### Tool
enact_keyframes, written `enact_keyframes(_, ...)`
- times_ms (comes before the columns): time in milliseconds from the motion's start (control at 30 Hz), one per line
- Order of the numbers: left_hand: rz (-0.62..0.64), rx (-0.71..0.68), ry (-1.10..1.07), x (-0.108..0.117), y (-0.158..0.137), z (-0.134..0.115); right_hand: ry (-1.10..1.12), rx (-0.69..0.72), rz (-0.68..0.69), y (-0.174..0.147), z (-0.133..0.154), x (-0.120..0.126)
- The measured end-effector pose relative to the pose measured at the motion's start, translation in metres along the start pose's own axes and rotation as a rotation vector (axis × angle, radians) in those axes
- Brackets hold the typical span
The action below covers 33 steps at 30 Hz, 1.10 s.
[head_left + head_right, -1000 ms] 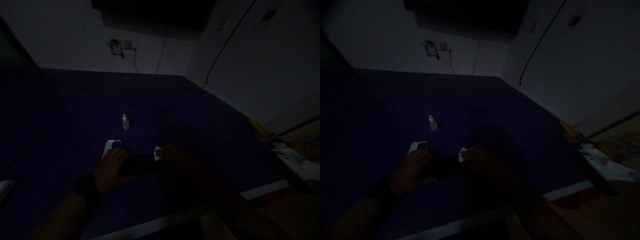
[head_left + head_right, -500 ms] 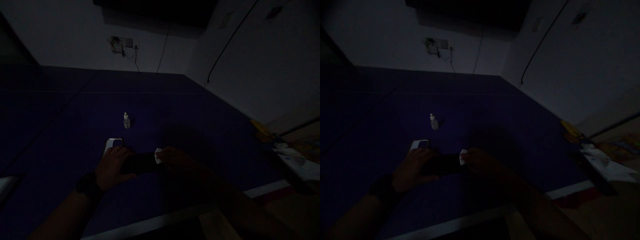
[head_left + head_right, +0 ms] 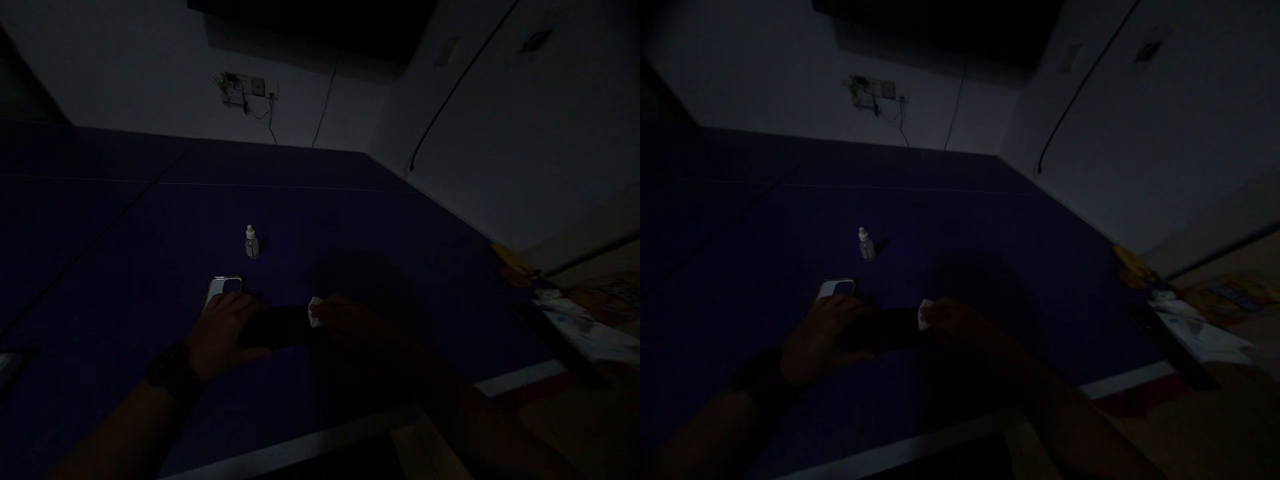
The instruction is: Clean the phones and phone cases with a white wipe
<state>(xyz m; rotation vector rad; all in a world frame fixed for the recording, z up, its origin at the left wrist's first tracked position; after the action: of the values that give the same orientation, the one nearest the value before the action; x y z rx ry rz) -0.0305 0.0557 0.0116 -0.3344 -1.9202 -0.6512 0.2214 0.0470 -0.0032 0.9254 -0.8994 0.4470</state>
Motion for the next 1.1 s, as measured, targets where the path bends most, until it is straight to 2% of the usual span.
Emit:
enact_keyframes(167,0.007,0.008,-0.016,0.0,-0.001,-0.001,0.07,0.016,0.062,-0.017,0.015,0.0)
enact_keyframes(300,0.017,0.011,-0.017,0.0,-0.001,-0.001,0.022,-0.037,0.061,0.0,0.002,0.001)
enact_keyframes(400,0.009,0.018,-0.01,0.0,-0.001,0.0,0.011,0.009,0.045,0.008,0.003,0.002)
enact_keyframes(567,0.014,0.013,-0.014,-0.003,-0.001,0.002,0.056,0.073,0.081,-0.006,0.021,0.0)
enact_keyframes(733,0.03,0.017,-0.012,-0.003,0.0,0.001,-0.019,0.019,0.043,0.009,0.004,-0.006)
enact_keyframes(833,0.017,0.017,-0.018,-0.002,0.0,0.001,-0.029,0.077,0.032,0.015,0.003,-0.007)
enact_keyframes(967,0.003,0.012,-0.033,-0.002,0.0,0.001,0.023,0.158,0.061,0.002,0.024,-0.007)
enact_keyframes(1100,0.013,-0.003,-0.039,-0.002,0.0,0.0,0.014,0.061,0.076,0.005,0.019,-0.006)
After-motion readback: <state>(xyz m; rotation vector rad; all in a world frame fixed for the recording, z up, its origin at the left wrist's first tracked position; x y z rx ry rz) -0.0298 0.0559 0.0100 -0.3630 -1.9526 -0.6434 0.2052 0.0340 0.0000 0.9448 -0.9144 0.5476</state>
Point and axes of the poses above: each hand's wrist, its own y-axis towards the middle knuckle, its own x-axis out of the back of the hand, z = x × y, the point moved 5 cm from there along y, towards the middle knuckle, and after that the axes turned 10 degrees about -z, right-handed, at the moved point
